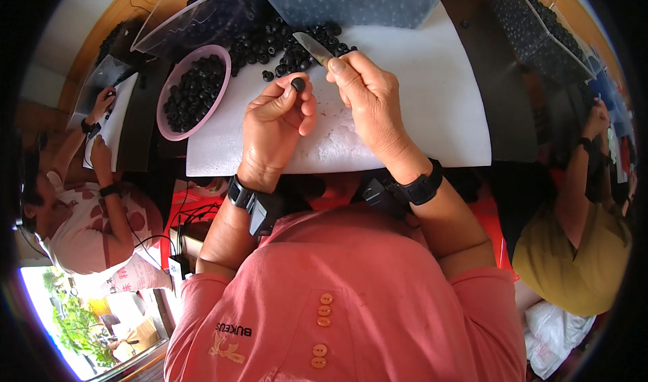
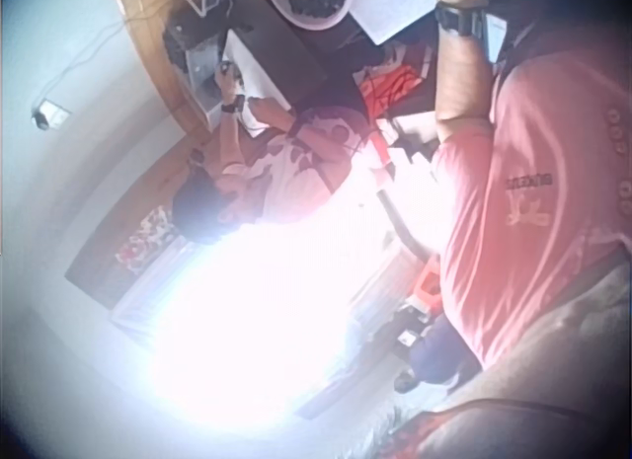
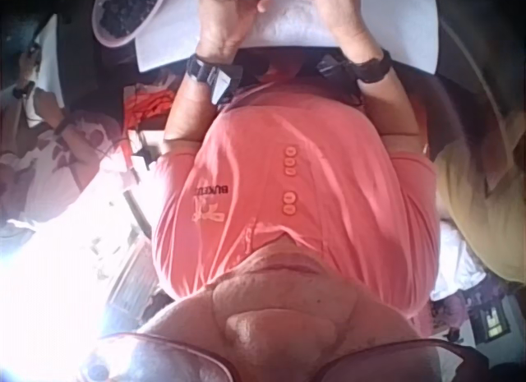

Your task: Using a small utility knife to trim excess material from black rubber grommets at a workspace.

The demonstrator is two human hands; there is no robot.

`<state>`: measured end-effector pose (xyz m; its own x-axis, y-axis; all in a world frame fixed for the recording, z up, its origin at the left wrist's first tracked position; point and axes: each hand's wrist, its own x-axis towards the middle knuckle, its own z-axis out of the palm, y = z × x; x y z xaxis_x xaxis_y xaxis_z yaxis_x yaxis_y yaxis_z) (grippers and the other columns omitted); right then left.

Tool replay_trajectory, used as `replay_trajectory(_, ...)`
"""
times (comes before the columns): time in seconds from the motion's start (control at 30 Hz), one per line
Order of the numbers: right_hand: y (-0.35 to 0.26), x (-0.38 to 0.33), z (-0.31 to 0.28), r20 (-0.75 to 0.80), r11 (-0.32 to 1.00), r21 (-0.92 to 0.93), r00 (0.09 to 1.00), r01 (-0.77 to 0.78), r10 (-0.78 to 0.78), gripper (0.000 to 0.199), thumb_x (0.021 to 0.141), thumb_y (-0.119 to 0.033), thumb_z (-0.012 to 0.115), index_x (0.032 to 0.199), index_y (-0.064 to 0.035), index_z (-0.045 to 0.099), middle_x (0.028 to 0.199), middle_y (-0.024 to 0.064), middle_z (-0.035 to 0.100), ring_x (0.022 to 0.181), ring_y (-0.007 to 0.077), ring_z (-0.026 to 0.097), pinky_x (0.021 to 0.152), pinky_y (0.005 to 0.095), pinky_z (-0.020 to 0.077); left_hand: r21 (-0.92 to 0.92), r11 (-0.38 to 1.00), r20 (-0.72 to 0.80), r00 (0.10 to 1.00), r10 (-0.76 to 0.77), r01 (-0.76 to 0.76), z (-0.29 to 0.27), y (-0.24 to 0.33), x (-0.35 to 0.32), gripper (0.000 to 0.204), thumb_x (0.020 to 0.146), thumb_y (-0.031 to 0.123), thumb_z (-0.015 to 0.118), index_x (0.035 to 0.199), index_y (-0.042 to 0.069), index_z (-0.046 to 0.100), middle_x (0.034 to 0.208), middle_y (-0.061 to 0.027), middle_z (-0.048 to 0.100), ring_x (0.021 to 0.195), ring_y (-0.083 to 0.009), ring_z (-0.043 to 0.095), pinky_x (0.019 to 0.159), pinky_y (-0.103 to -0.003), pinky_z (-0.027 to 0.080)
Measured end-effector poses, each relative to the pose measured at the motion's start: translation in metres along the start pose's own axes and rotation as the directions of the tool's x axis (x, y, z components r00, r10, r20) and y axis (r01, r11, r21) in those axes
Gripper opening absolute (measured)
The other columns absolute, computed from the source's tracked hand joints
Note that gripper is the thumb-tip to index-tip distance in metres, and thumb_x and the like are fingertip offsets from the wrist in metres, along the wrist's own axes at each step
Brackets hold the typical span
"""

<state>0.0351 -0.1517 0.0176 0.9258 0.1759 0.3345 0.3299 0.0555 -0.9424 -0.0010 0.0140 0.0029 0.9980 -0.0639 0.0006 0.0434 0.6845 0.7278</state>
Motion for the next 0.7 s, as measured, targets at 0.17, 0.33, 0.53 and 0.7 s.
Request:
replay_trajectory(0.17,0.0000,-0.0010,0.0064,0.058,0.976,-0.213,0.998,0.039,-0.027,0.027,0.101,-0.025,0.062,0.088,-0.0021,0.068,0.065,0.0016,0.063,0.058,0.0091,0.053,0.055,0.0279,0.0425,-0.051,0.999,0.053,0.998,0.014,-0.011,-0.0055,-0.0005,0.0023,0.020,0.102,0.010,0.056,0.117,-0.003,0.060,0.094,-0.0117,0.062,0.075,-0.0212,0.061,0.058,-0.031,0.047)
replay_trajectory(0.33,-0.0004,-0.0001,0.0084,0.093,0.945,-0.318,0.995,0.073,-0.046,0.030,0.101,-0.029,0.060,0.089,-0.0036,0.069,0.069,0.0079,0.069,0.059,0.0172,0.062,0.056,0.0323,0.0458,-0.040,0.998,0.021,0.998,0.057,-0.056,-0.0045,-0.0046,-0.0002,0.014,0.101,0.005,0.055,0.112,-0.004,0.060,0.094,-0.0130,0.065,0.076,-0.0201,0.062,0.058,-0.032,0.049)
replay_trajectory(0.53,0.0003,0.0000,0.0087,0.091,0.929,-0.350,0.991,0.119,-0.093,0.032,0.101,-0.032,0.060,0.088,-0.0030,0.067,0.068,0.0100,0.067,0.058,0.0211,0.061,0.058,0.0345,0.0465,0.004,0.998,0.039,0.997,0.062,-0.062,-0.0040,-0.0047,0.0009,0.015,0.102,0.005,0.054,0.112,-0.005,0.060,0.095,-0.0131,0.065,0.076,-0.0195,0.062,0.059,-0.032,0.050)
replay_trajectory(0.7,0.0016,-0.0015,0.0080,0.076,0.926,-0.366,0.994,0.097,-0.074,0.032,0.101,-0.032,0.060,0.088,-0.0029,0.067,0.067,0.0113,0.065,0.058,0.0223,0.061,0.057,0.0357,0.0461,0.026,0.998,0.027,0.998,0.059,-0.060,-0.0024,-0.0050,0.0003,0.015,0.101,0.005,0.055,0.112,-0.005,0.061,0.096,-0.0132,0.066,0.077,-0.0188,0.062,0.059,-0.031,0.050)
